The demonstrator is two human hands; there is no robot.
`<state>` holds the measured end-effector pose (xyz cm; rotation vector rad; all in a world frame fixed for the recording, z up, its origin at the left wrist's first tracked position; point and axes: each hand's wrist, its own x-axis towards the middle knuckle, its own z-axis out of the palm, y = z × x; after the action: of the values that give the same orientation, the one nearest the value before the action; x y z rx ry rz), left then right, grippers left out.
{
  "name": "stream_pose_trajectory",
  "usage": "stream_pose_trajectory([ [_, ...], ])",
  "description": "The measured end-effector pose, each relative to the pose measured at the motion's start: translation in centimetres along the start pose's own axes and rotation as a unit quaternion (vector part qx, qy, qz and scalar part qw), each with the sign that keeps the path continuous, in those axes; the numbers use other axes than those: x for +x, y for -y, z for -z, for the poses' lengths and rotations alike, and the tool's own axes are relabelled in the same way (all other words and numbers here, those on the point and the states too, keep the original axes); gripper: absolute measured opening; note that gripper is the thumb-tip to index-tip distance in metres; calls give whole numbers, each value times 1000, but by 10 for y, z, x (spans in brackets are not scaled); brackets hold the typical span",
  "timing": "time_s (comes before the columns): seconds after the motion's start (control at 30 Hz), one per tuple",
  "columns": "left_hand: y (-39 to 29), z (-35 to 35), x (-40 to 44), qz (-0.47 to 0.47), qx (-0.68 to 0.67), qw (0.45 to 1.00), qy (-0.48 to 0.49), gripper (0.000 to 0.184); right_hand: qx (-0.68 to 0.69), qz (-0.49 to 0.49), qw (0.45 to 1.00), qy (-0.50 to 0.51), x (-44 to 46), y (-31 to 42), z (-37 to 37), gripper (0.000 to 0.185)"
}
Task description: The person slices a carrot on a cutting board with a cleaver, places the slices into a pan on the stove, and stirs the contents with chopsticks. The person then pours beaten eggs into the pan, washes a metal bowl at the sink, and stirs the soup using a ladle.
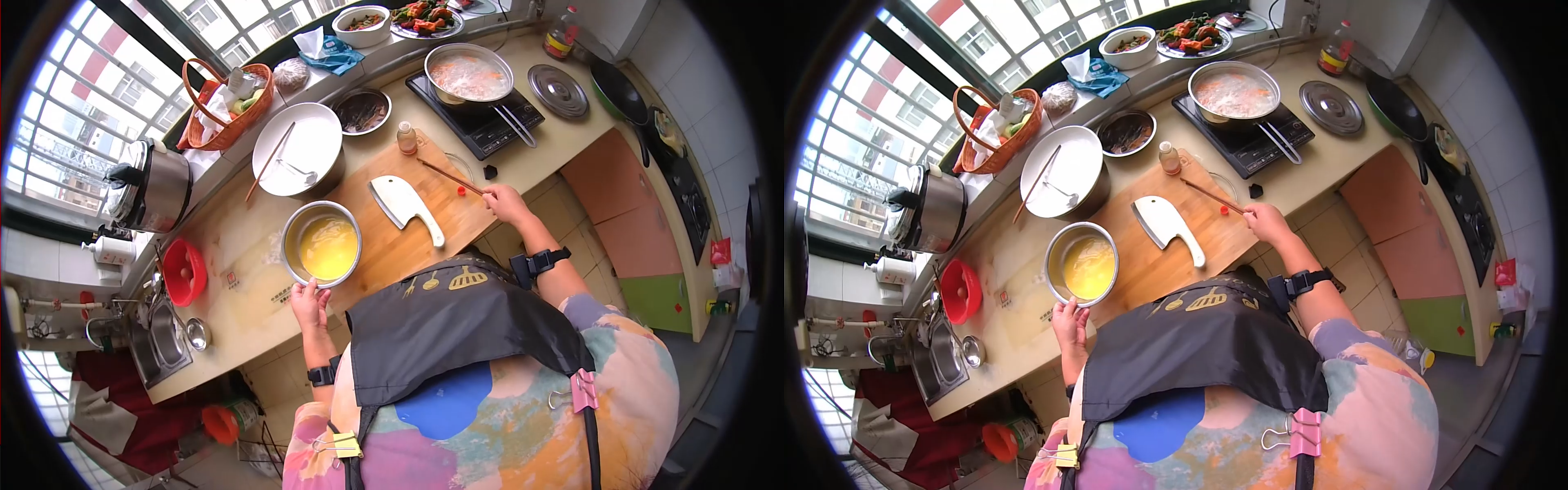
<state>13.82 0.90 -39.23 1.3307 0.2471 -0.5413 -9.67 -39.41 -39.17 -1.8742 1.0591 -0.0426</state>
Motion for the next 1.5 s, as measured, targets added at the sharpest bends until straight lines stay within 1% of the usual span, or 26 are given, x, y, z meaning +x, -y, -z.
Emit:
stream_pose_trajectory([
  [0.07,-5,-14,0,5,8,1000,14,13,-69,111,984,-120,-10,8,16,19],
  [0.13,-6,-27,1,10,15,999,38,13,-51,108,984,-133,-18,22,32,20],
  [0.2,-6,-39,2,13,19,999,45,12,-23,101,987,-122,-28,40,44,19],
  [0.23,-4,-43,5,15,17,998,54,12,14,150,979,-134,-26,39,44,18],
  [0.4,6,-63,-1,19,16,998,66,12,41,207,970,-121,-31,75,36,12],
  [0.47,6,-70,-7,25,36,997,66,11,105,243,960,-89,-20,77,25,11],
  [0.6,15,-76,-13,27,48,996,63,11,99,293,949,-69,11,77,6,11],
  [0.7,20,-85,-18,29,58,997,40,11,60,353,932,-52,28,74,5,11],
  [0.73,21,-89,-19,29,53,997,38,11,57,356,932,-48,32,73,14,11],
  [0.8,24,-96,-23,24,56,998,25,12,193,323,926,-23,36,73,39,10],
  [0.83,27,-100,-24,22,50,998,20,12,194,343,916,-68,38,74,61,8],
  [0.87,31,-103,-25,23,42,999,12,11,245,349,900,-89,40,77,86,9],
  [0.9,34,-106,-26,25,34,999,4,11,231,350,894,-157,47,75,113,10],
  [0.93,36,-111,-28,26,30,999,0,11,268,325,887,-190,51,77,140,11],
  [0.97,38,-115,-30,26,18,1000,-1,12,268,334,876,-221,62,74,165,13],
  [1.0,41,-120,-32,24,6,1000,-3,12,203,332,884,-258,82,61,190,15],
  [1.07,45,-129,-34,23,-5,1000,-13,12,201,348,876,-265,113,56,216,17],
  [1.13,51,-136,-34,19,-7,1000,-24,12,103,317,904,-268,149,51,230,20],
  [1.2,53,-145,-37,15,-19,999,-32,12,104,331,905,-246,203,33,232,19],
  [1.27,54,-148,-42,11,-27,999,-42,12,15,313,905,-288,226,31,227,19],
  [1.3,55,-150,-44,12,-27,999,-45,11,-15,286,913,-290,227,34,223,20],
  [1.33,54,-150,-45,12,-28,998,-47,11,-13,288,914,-285,228,35,218,20],
  [1.4,55,-151,-46,6,-25,998,-61,11,4,229,939,-255,222,35,207,22],
  [1.43,57,-150,-47,3,-20,997,-72,11,31,246,943,-223,217,34,204,23],
  [1.47,58,-149,-49,6,-21,997,-76,11,29,245,944,-218,211,30,201,23],
  [1.5,57,-150,-50,1,-19,997,-78,11,80,255,946,-186,204,27,198,23],
])
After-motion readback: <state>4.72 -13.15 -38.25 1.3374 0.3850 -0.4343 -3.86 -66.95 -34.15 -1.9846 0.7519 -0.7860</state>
